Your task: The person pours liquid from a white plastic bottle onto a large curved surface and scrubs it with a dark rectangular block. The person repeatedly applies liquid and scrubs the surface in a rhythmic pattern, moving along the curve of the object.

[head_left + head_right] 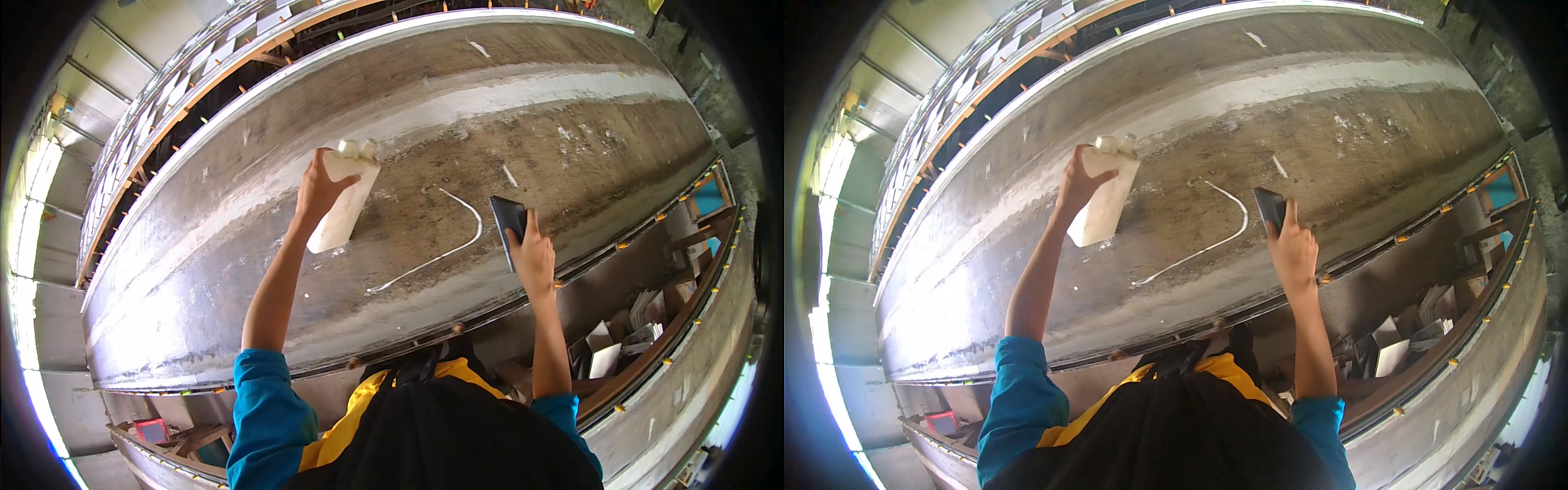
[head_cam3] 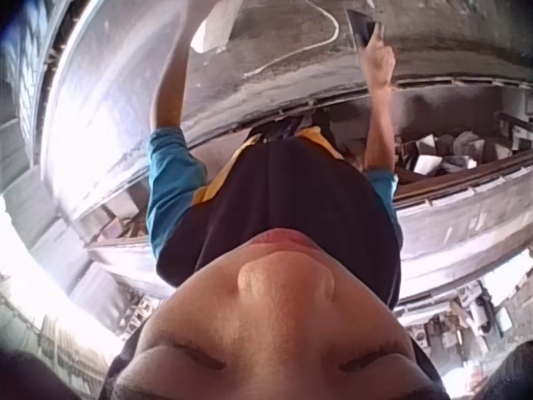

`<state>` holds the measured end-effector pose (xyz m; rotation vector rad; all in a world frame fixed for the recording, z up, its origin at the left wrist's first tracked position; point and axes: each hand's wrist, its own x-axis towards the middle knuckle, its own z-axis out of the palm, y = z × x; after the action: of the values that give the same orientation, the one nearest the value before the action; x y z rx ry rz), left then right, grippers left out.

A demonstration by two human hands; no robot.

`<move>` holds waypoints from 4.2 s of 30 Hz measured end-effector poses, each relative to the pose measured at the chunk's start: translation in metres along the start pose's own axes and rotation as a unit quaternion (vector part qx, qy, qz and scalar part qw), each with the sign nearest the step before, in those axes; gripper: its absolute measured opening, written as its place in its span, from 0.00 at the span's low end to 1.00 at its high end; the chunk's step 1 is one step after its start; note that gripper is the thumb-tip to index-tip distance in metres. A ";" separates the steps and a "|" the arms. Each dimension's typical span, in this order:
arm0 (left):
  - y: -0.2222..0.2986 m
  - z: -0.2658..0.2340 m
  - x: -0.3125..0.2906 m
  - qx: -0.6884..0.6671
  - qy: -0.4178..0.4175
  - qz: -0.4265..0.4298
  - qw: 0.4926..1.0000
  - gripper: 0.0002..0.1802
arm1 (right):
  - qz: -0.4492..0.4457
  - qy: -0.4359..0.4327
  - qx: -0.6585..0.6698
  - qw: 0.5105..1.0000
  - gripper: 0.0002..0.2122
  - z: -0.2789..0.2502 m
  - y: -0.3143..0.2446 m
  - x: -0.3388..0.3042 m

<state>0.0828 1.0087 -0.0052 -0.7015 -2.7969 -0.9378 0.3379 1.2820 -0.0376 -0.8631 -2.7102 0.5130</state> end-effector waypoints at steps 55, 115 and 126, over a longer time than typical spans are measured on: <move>-0.138 -0.109 -0.230 -0.606 0.263 -0.093 0.745 0.42 | -0.702 -0.176 0.014 0.690 0.16 0.117 -0.206 -0.033; -0.133 -0.121 -0.189 -0.617 0.227 -0.077 0.749 0.44 | -0.027 -0.122 0.046 0.991 0.19 0.093 -0.215 -0.049; -0.168 -0.139 -0.199 -0.592 0.251 -0.090 0.761 0.45 | -0.002 -0.266 0.206 0.942 0.30 0.127 -0.259 -0.054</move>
<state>0.1765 0.7299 -0.0328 -0.1406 -1.5437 -2.4789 0.2066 1.0198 -0.0552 -0.6715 -2.8705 1.4322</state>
